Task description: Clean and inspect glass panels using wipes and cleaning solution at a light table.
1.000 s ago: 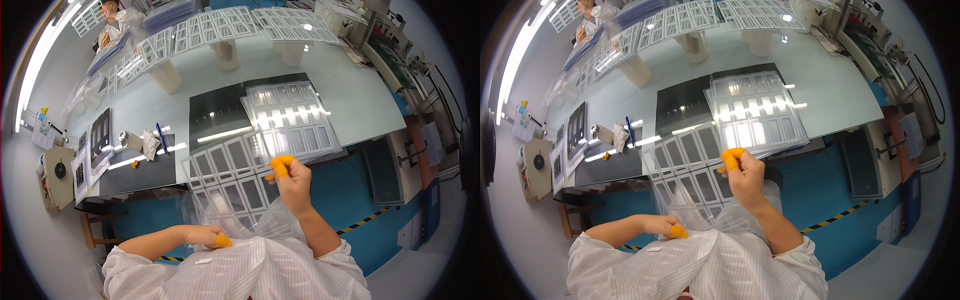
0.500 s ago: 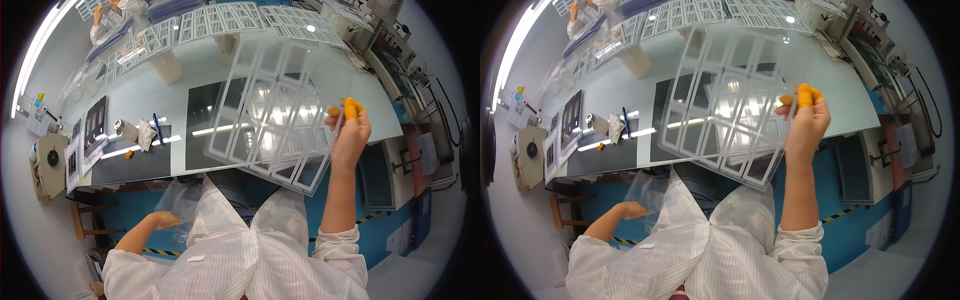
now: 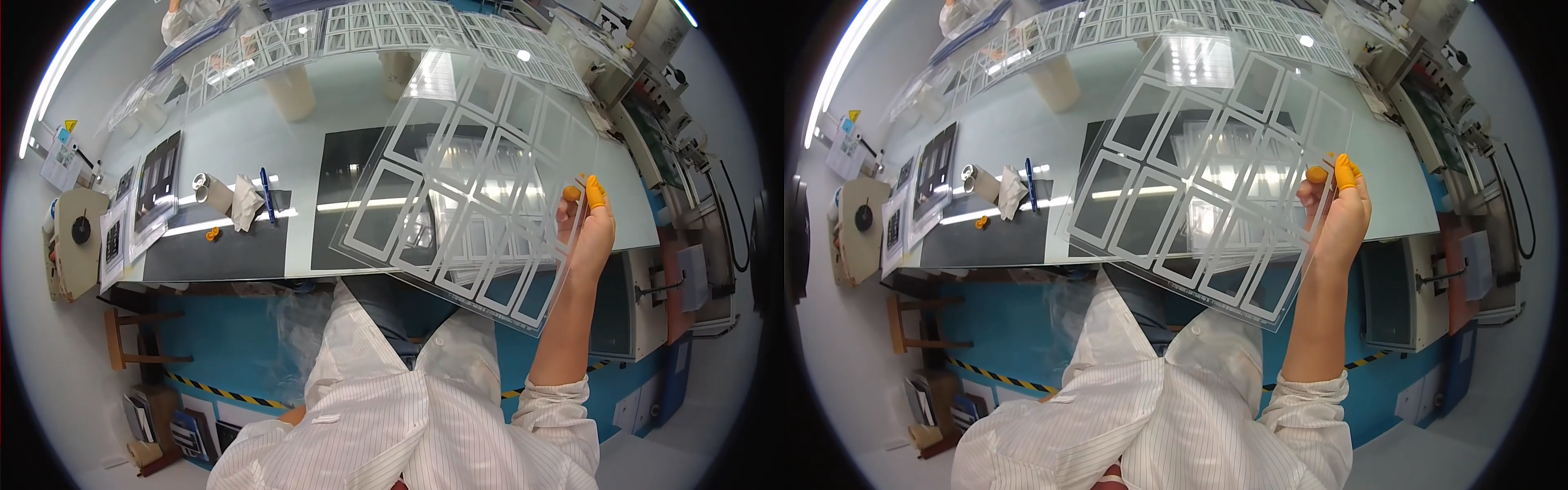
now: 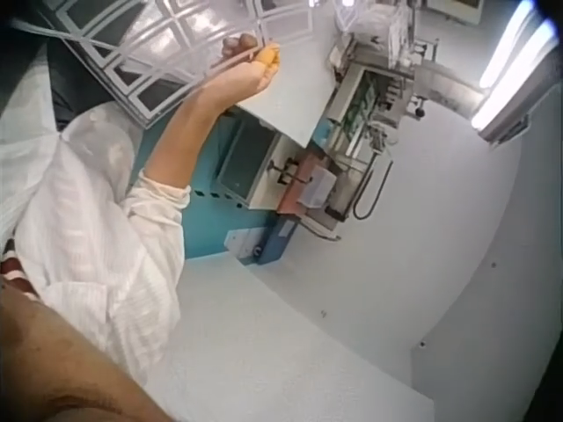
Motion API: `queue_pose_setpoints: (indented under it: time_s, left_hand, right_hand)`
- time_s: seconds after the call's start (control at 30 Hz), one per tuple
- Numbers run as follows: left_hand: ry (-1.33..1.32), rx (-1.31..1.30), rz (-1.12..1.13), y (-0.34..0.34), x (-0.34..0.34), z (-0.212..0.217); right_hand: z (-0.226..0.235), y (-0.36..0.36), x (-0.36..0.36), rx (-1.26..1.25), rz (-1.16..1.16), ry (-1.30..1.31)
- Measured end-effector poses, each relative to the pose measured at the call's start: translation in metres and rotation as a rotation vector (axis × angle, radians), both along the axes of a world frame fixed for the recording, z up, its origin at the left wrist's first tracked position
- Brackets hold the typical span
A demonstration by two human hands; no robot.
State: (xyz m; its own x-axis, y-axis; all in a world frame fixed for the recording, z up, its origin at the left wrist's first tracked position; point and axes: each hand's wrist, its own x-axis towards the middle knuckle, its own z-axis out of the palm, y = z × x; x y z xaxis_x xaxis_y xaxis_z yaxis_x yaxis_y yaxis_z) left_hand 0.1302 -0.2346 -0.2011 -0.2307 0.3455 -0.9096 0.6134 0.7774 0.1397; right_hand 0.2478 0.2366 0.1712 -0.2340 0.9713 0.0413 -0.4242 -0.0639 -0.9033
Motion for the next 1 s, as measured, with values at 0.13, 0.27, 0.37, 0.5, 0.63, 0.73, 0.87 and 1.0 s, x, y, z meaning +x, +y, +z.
queue_pose_setpoints:
  time_s: [0.13,0.27,0.37,0.5,0.63,0.73,0.87,1.0]
  left_hand:
    - [-0.174,0.270,-0.058,0.019,-0.004,0.021]
    - [-0.188,0.370,-0.200,-0.001,-0.051,0.072]
    - [0.329,0.503,-0.201,0.069,-0.090,0.186]
    - [-0.180,1.092,0.571,0.148,-0.085,0.303]
    - [-0.767,1.566,0.738,0.192,-0.070,0.324]
    - [-0.843,1.651,0.834,0.213,-0.055,0.319]
    - [-0.714,1.706,0.838,0.220,-0.046,0.327]
    - [-0.691,1.810,0.770,0.219,-0.038,0.347]
  right_hand:
    - [-0.001,-0.005,0.005,0.044,-0.025,-0.015]
    - [-0.006,-0.006,0.014,0.093,0.031,-0.026]
    - [-0.008,-0.008,0.018,0.081,0.044,-0.036]
    - [-0.018,-0.004,0.024,0.117,0.166,0.007]
    - [-0.015,-0.011,0.023,0.095,0.175,-0.018]
    - [-0.013,-0.014,0.025,0.084,0.147,-0.028]
    - [-0.012,-0.012,0.028,0.087,0.119,-0.061]
    - [-0.010,-0.011,0.016,0.370,-0.095,-0.312]
